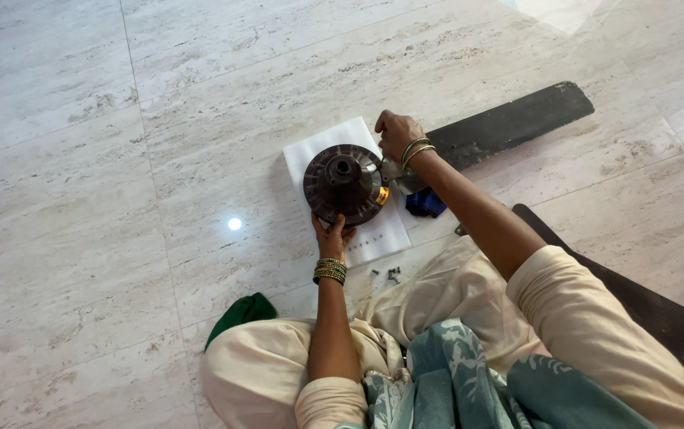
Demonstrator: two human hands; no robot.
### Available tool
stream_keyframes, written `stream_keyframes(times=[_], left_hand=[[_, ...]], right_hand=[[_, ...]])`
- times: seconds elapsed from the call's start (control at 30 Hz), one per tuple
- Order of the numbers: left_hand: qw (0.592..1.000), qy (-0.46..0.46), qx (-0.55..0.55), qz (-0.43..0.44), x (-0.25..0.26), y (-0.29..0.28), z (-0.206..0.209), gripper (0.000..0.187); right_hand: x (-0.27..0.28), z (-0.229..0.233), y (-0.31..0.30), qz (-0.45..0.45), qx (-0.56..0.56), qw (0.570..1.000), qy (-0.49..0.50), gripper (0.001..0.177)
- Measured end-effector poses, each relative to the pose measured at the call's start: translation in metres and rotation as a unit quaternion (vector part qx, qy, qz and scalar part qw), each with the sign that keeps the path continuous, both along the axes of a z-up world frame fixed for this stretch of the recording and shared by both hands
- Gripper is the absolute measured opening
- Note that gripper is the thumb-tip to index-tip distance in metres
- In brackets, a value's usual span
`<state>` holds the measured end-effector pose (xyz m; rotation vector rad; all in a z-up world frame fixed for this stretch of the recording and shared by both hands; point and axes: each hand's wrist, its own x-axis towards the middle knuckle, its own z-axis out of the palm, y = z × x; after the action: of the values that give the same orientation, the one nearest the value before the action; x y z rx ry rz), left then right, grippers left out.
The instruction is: The person sits on the floor and uses a screwdriver to remove screws from the central hub of a ceiling fan. They detach one fan blade and set it aside, then continue unscrewing the hub while the fan remains on the floor.
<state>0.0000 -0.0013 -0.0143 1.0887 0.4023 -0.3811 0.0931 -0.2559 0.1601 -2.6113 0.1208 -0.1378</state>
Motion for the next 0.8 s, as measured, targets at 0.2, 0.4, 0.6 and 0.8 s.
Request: stream_keyframes(times=[0.2, 0.4, 0.6, 0.8], left_hand=[[1.0, -0.003, -0.018, 0.0, -0.001, 0.0, -0.004, 0.105], [1.0, -0.008, -0.018, -0.005, -0.002, 0.0, 0.0, 0.107], [1.0, -0.001, -0.009, -0.005, -0.001, 0.001, 0.001, 0.111], [1.0, -0.015, -0.019, -0.004, -0.001, 0.0, -0.008, 0.113]], right_hand=[[-0.014, -0.012, 0.015, -0.049, 0.167, 0.984, -0.033, 0.032], [-0.033, -0.005, 0.024, -0.068, 0.109, 0.986, -0.11, 0.033], [-0.049, 0.006, 0.015, -0.088, 0.084, 0.985, -0.121, 0.034], [-0.055, 0.012, 0.008, -0.022, 0.087, 0.987, -0.134, 0.03]])
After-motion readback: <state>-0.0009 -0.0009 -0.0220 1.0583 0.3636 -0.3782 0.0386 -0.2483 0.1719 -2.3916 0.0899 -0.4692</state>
